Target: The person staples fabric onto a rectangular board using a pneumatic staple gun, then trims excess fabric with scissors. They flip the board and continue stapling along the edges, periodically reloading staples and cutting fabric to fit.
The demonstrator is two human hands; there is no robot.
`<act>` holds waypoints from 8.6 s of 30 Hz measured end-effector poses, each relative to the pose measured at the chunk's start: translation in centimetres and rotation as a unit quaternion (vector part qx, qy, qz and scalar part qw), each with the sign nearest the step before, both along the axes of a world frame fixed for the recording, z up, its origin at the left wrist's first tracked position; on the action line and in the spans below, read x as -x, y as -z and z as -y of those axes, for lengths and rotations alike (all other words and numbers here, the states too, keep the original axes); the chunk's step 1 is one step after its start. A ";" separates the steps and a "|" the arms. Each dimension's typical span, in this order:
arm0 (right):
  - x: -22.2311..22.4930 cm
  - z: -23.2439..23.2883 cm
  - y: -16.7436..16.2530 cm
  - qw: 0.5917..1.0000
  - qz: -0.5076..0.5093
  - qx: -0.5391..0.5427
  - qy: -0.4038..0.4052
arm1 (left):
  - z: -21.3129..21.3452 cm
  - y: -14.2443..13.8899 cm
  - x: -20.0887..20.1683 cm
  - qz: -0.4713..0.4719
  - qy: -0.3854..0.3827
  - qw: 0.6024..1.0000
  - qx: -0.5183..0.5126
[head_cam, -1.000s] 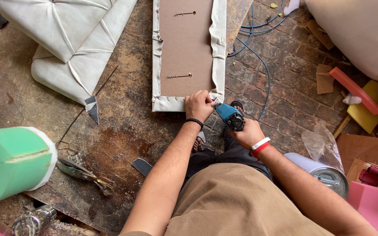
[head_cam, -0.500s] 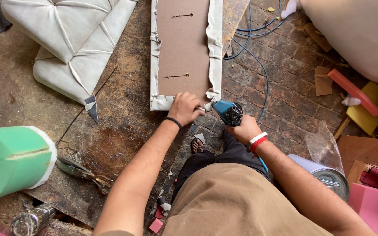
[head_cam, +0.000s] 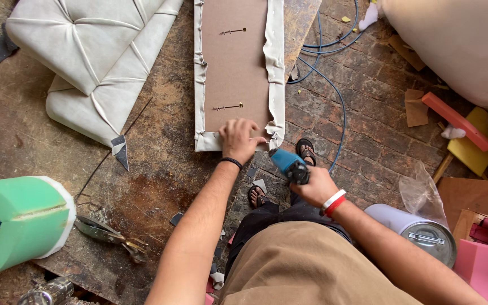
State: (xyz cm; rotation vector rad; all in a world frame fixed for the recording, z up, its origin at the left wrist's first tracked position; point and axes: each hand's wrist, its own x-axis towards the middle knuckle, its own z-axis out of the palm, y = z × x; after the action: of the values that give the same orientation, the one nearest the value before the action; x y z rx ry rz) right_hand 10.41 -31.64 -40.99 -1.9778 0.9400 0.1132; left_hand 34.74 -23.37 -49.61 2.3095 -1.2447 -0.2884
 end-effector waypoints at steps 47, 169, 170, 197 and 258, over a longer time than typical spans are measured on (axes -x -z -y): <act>1.9 1.9 -0.8 0.982 -0.028 -0.146 0.118 | 0.2 -1.9 0.3 -0.018 0.187 0.981 0.054; -25.2 29.4 1.7 0.942 -0.122 0.015 -0.312 | 7.8 -1.5 -7.4 -0.014 -0.449 0.884 0.129; -25.8 30.9 1.4 0.953 -0.108 -0.003 -0.284 | 8.4 -1.6 -7.5 -0.018 -0.472 0.875 0.108; -38.3 46.0 3.6 0.925 -0.138 -0.015 -0.355 | 26.3 -4.2 -10.6 -0.079 -0.469 0.875 -0.089; -61.5 60.5 1.5 0.896 0.010 0.274 -0.350 | 21.0 -3.6 -4.9 -0.176 -0.458 0.859 -0.144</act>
State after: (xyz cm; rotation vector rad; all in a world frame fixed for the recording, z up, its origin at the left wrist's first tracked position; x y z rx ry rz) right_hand 71.91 -92.16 -42.52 -2.7666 0.1936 0.2500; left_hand 39.59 -44.33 -46.04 2.6398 0.1522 -0.5324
